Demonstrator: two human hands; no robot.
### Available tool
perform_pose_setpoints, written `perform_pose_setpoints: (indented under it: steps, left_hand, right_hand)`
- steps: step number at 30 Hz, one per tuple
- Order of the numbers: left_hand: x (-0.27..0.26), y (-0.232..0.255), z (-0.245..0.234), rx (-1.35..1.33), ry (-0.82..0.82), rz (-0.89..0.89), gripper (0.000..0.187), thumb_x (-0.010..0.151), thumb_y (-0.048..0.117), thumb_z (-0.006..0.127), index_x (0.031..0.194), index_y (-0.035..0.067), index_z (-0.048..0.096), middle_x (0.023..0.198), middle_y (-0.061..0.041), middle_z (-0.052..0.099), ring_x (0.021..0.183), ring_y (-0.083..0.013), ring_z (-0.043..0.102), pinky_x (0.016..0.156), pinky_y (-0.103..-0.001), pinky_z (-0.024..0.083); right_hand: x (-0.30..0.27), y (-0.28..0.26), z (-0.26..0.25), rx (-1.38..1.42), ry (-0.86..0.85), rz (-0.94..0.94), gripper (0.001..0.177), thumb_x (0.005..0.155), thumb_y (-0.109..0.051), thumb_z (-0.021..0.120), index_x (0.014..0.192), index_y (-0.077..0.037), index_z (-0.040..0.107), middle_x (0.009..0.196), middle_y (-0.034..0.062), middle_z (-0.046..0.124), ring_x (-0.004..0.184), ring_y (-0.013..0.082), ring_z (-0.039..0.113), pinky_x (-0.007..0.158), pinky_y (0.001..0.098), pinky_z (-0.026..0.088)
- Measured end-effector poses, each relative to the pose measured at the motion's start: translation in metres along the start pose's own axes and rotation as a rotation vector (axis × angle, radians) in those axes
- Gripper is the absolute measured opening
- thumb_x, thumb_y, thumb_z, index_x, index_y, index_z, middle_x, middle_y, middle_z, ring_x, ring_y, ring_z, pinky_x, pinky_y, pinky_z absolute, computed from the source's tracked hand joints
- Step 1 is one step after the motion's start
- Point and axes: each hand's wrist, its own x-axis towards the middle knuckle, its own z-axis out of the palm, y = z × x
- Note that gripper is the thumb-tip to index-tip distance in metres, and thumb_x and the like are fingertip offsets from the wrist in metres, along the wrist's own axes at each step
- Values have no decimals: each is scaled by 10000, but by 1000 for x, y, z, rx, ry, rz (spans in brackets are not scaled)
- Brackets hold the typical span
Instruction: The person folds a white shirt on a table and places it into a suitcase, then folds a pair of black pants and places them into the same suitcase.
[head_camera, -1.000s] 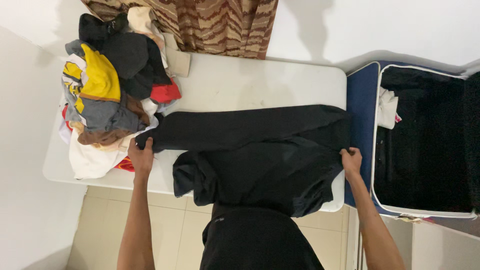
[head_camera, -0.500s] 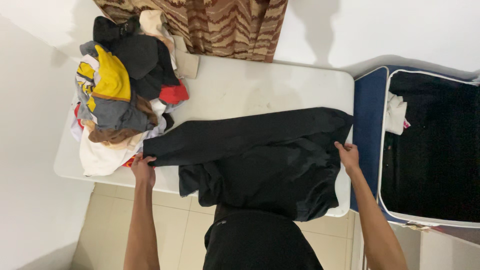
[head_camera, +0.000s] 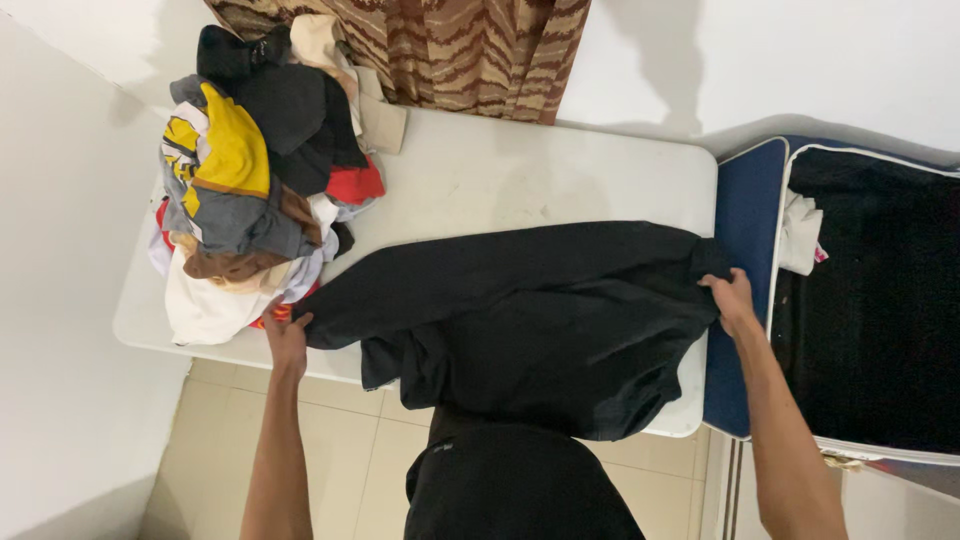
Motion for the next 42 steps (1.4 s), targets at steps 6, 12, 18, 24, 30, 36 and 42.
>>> perform_pose_setpoints:
  steps: [6, 12, 18, 24, 30, 36, 42]
  left_hand:
    - [-12, 1, -14, 150, -126, 104, 523, 898, -116, 547, 1386, 25, 670, 1362, -145, 675, 1227, -203, 604, 1052, -293, 478]
    - [-31, 23, -3, 574, -177, 41, 770, 817, -3, 765, 1534, 103, 508, 1325, -163, 679, 1160, -189, 625, 1024, -277, 465]
    - [-23, 67, -4, 530, -140, 191, 838, 834, -20, 735, 1599, 63, 402, 1432, -205, 627, 1249, -222, 606, 1073, -294, 452]
    - [-15, 47, 6, 537, -169, 302, 1015, 786, -53, 759, 1631, 45, 205, 1580, -279, 390, 1417, -318, 446, 1141, -354, 369]
    - [-14, 2, 3, 762, -190, 378, 1068, 743, -94, 742, 1657, 42, 205, 1597, -294, 403, 1484, -403, 414, 1198, -401, 350]
    - [-36, -34, 3, 555, 56, 186, 1005, 785, -14, 802, 1608, 4, 226, 1530, -252, 453, 1390, -352, 528, 1095, -390, 498]
    - [-62, -41, 7, 381, 38, 259, 967, 800, -64, 800, 1547, -50, 186, 1496, -230, 402, 1310, -310, 528, 1017, -383, 536]
  right_hand:
    - [25, -27, -13, -186, 49, -283, 817, 801, -106, 765, 1517, -57, 376, 1344, 238, 506, 1169, 299, 581, 895, 371, 555]
    - [24, -21, 3, -294, -84, -291, 413, 1026, -205, 623, 1401, -35, 634, 1338, 173, 684, 1236, 255, 625, 1028, 328, 465]
    - [24, -54, 1, -292, -7, -573, 436, 1024, -90, 589, 1457, -100, 635, 1472, 177, 618, 1335, 255, 573, 1121, 340, 414]
    - [52, -77, 20, -298, -90, -584, 739, 976, -179, 650, 1631, -121, 313, 1696, 192, 217, 1525, 324, 249, 1171, 429, 263]
    - [25, -12, 51, -641, 75, -571, 741, 986, -402, 631, 1569, -12, 392, 1585, 305, 375, 1457, 476, 364, 1195, 512, 306]
    - [-61, 72, 57, -691, 361, -259, 674, 1038, -452, 571, 1493, 32, 460, 1405, 310, 516, 1301, 512, 472, 1051, 615, 366]
    - [-94, 98, 33, -730, 264, -429, 520, 931, -361, 715, 1283, 19, 674, 1186, 286, 643, 1114, 457, 616, 1000, 535, 480]
